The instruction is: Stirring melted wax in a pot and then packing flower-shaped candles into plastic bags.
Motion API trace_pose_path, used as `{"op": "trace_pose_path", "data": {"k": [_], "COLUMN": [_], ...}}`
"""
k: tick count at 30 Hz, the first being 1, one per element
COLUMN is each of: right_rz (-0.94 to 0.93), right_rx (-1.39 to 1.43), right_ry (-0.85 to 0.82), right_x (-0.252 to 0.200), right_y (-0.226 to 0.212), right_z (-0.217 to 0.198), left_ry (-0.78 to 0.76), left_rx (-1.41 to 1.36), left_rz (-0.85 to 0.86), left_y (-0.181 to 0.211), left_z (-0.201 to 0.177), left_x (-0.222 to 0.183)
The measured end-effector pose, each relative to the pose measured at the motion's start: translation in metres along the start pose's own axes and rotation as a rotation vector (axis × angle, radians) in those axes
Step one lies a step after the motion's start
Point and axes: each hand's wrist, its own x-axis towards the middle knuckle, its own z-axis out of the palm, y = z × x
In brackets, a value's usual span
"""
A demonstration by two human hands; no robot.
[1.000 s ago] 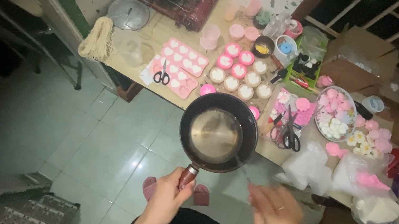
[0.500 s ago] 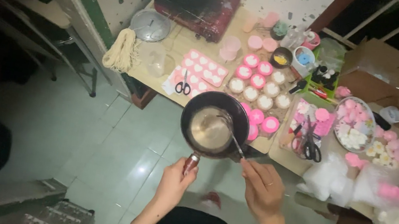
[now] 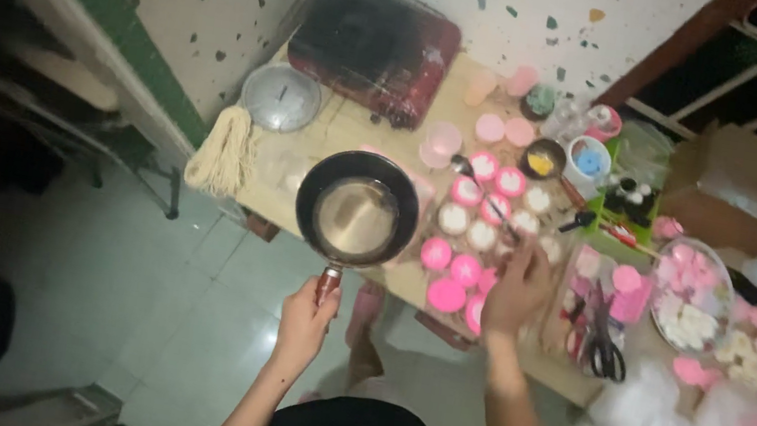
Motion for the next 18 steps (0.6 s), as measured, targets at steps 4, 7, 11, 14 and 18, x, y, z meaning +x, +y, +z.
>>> {"op": "trace_pose_path", "data": {"k": [4, 7, 11, 14, 18], "right_rz": [-0.005, 0.135, 0.280, 0.647, 0.428], "right_rx": [-0.050, -0.234, -0.122, 0.084, -0.206], "right_ry": [-0.007, -0.115, -0.178, -0.262, -0.384], "right_x": [0.096, 0.134, 0.154, 0.138, 0.063], "right_y": [0.114, 0.185, 0.248, 0.248, 0.253], "right_z": [0.064, 0.109, 0.150, 0.150, 0.099], "left_ry": [0.029, 0.032, 0.084, 0.062, 0.068], "left_rx": [0.027, 0.051, 0.027, 0.057, 0.144], "left_rz": [-0.032, -0.137, -0.061, 0.021, 0.119], "left_y": [-0.001, 0.017, 0.014, -0.003, -0.033], "left_z": [0.001, 0.003, 0.006, 0.009, 0.019], "left_x": [0.075, 0.121, 0.209, 0.275, 0.373]}}
